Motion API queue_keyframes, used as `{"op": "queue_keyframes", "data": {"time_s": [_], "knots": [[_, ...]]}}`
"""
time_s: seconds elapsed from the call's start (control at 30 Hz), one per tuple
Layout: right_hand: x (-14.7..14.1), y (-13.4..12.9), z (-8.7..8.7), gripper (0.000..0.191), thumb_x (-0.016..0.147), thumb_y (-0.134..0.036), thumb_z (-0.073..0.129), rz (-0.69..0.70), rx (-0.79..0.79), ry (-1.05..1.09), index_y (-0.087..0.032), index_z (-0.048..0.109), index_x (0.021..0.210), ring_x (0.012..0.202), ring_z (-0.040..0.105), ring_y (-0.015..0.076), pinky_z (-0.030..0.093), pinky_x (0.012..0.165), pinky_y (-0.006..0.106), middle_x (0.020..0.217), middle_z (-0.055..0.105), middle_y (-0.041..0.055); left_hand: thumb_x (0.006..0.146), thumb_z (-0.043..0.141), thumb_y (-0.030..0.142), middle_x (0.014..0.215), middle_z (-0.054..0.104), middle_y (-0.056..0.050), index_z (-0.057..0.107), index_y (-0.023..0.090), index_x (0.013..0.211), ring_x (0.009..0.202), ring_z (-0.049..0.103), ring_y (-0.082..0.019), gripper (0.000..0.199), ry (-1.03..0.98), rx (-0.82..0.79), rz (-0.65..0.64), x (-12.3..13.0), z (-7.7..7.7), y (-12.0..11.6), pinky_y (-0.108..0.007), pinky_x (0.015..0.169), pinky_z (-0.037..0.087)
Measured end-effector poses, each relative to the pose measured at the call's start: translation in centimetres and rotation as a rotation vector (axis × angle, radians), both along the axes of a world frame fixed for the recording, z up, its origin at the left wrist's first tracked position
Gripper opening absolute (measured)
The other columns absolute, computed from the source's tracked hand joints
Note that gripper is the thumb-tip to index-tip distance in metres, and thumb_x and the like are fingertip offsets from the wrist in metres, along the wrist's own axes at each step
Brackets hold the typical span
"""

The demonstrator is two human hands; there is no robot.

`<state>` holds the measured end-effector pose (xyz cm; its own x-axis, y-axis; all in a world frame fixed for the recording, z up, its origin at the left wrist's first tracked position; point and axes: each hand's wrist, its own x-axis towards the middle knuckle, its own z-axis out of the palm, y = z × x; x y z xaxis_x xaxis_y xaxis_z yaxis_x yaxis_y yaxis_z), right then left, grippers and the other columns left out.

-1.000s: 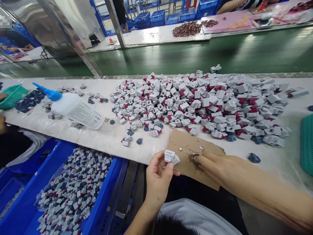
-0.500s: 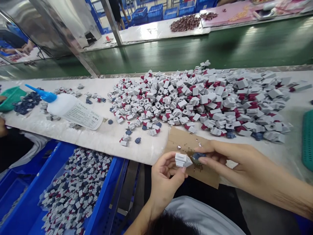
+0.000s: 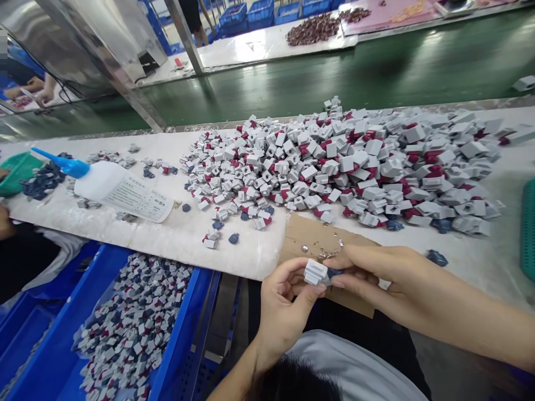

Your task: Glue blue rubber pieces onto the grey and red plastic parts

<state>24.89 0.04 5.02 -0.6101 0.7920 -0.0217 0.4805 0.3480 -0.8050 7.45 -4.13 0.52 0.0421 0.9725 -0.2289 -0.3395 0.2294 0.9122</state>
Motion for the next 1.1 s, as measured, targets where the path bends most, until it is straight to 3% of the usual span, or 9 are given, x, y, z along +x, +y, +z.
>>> {"op": "queue_keyframes", "data": {"time_s": [0.17, 0.3, 0.37, 0.47, 0.57, 0.73, 0.87, 1.0, 1.1], "knots": [[-0.1, 0.4, -0.7, 0.022, 0.096, -0.032, 0.049, -0.012, -0.066, 0.137, -0.017, 0.061, 0.086, 0.056, 0.053, 0.0093, 0.038, 0.05, 0.02, 0.068, 0.061, 0.0014, 0.073, 0.08, 0.031, 0.083, 0.073, -0.004, 0.067, 0.016, 0.095, 0.074, 0.069, -0.014, 0.03, -0.084, -0.05, 0.024, 0.3, -0.4, 0.1, -0.023, 0.069, 0.059], [0.0, 1.1, -0.3, 0.033, 0.093, -0.048, 0.054, -0.03, -0.34, 0.186, -0.017, 0.063, 0.086, 0.056, 0.054, 0.0102, 0.04, 0.05, 0.02, 0.067, 0.062, 0.001, 0.071, 0.079, 0.038, 0.077, 0.068, -0.002, 0.056, 0.017, 0.091, 0.067, 0.067, -0.015, 0.036, -0.131, -0.117, -0.134, 0.4, -0.1, 0.4, -0.024, 0.06, 0.056], [-0.2, 1.5, 0.2, 0.047, 0.092, -0.06, 0.048, -0.139, -0.311, 0.206, -0.017, 0.065, 0.084, 0.059, 0.055, 0.0126, 0.043, 0.054, 0.023, 0.066, 0.06, 0.0028, 0.073, 0.075, 0.039, 0.07, 0.063, 0.001, 0.048, 0.02, 0.089, 0.055, 0.061, -0.012, 0.036, -0.126, -0.129, -0.258, 0.5, 0.3, 0.6, -0.021, 0.049, 0.048], [-1.5, 2.2, 0.7, 0.062, 0.089, -0.072, 0.041, -0.468, -0.204, 0.325, -0.016, 0.067, 0.087, 0.068, 0.056, 0.0141, 0.047, 0.06, 0.025, 0.072, 0.059, 0.0044, 0.074, 0.066, 0.03, 0.058, 0.048, 0.007, 0.04, 0.023, 0.082, 0.044, 0.04, -0.007, 0.028, -0.012, -0.069, -0.296, 0.7, 0.7, 1.1, -0.02, 0.044, 0.032], [-3.8, 2.7, 0.7, 0.063, 0.081, -0.076, 0.049, -0.556, -0.473, 0.495, -0.016, 0.065, 0.088, 0.08, 0.062, 0.0161, 0.051, 0.07, 0.025, 0.087, 0.066, 0.007, 0.071, 0.058, 0.023, 0.06, 0.038, 0.006, 0.041, 0.022, 0.077, 0.051, 0.03, -0.009, 0.018, 0.105, 0.047, -0.282, 0.9, 0.9, 1.7, -0.024, 0.05, 0.028], [-6.5, 2.5, 0.3, 0.068, 0.076, -0.082, 0.048, -0.472, -0.817, 0.565, -0.016, 0.063, 0.08, 0.073, 0.066, 0.0188, 0.054, 0.065, 0.028, 0.074, 0.069, 0.0074, 0.083, 0.051, 0.046, 0.073, 0.051, -0.003, 0.052, 0.021, 0.08, 0.072, 0.048, -0.02, 0.025, 0.245, 0.301, -0.206, 1.6, 0.7, 2.1, -0.034, 0.074, 0.044], [-6.8, 2.0, 0.3, 0.078, 0.076, -0.089, 0.035, -0.431, -0.74, 0.609, -0.016, 0.06, 0.066, 0.065, 0.067, 0.0202, 0.055, 0.066, 0.031, 0.064, 0.067, 0.0091, 0.096, 0.026, 0.056, 0.075, 0.059, -0.007, 0.061, 0.021, 0.083, 0.081, 0.056, -0.024, 0.052, 0.392, 0.382, -0.032, 2.4, 0.1, 1.9, -0.036, 0.085, 0.045], [-6.9, 1.6, -0.2, 0.08, 0.075, -0.092, 0.03, -0.469, -0.567, 0.67, -0.018, 0.055, 0.059, 0.061, 0.065, 0.0183, 0.054, 0.064, 0.029, 0.061, 0.066, 0.0083, 0.097, 0.025, 0.056, 0.086, 0.067, -0.009, 0.068, 0.021, 0.089, 0.091, 0.06, -0.025, 0.056, 0.419, 0.408, 0.028, 2.9, -0.1, 2.1, -0.035, 0.086, 0.047], [-7.4, 1.2, -0.8, 0.077, 0.078, -0.089, 0.03, -0.467, -0.557, 0.699, -0.018, 0.054, 0.064, 0.061, 0.064, 0.0174, 0.054, 0.064, 0.029, 0.059, 0.064, 0.0064, 0.098, 0.025, 0.054, 0.093, 0.069, -0.008, 0.07, 0.022, 0.095, 0.093, 0.062, -0.023, 0.055, 0.43, 0.401, 0.005, 2.6, 0.0, 1.7, -0.034, 0.087, 0.048]]}}
